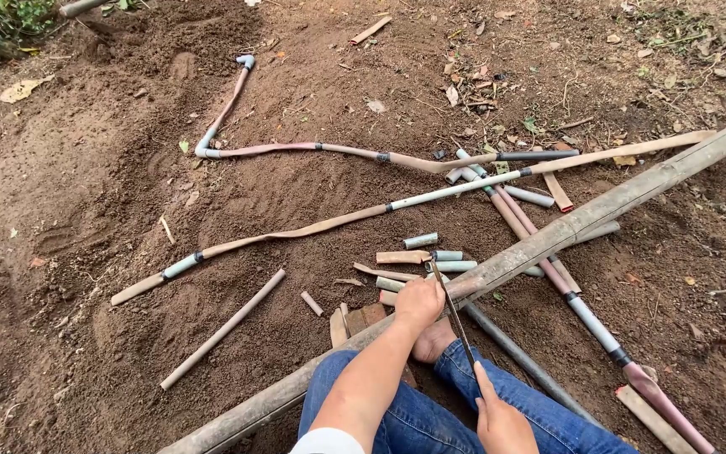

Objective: A person sits on the ground and uses a hand-held saw blade to cut through a bamboo pole.

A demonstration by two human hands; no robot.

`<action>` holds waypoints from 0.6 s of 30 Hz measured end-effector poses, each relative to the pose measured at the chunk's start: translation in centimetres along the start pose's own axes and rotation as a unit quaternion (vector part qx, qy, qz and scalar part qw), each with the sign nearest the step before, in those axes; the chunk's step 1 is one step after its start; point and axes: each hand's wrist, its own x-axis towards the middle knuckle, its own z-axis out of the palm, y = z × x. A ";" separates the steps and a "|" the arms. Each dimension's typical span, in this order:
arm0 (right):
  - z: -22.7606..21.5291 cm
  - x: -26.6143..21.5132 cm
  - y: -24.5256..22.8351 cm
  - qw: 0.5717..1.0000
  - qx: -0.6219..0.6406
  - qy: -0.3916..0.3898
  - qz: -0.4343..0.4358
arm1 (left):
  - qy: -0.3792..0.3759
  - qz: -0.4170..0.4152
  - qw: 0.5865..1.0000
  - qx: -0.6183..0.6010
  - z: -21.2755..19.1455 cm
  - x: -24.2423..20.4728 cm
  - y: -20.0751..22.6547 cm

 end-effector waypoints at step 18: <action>-3.3 7.3 -6.0 0.996 0.004 0.066 -0.058 | 0.062 -0.014 0.998 -0.007 1.3 0.1 -1.1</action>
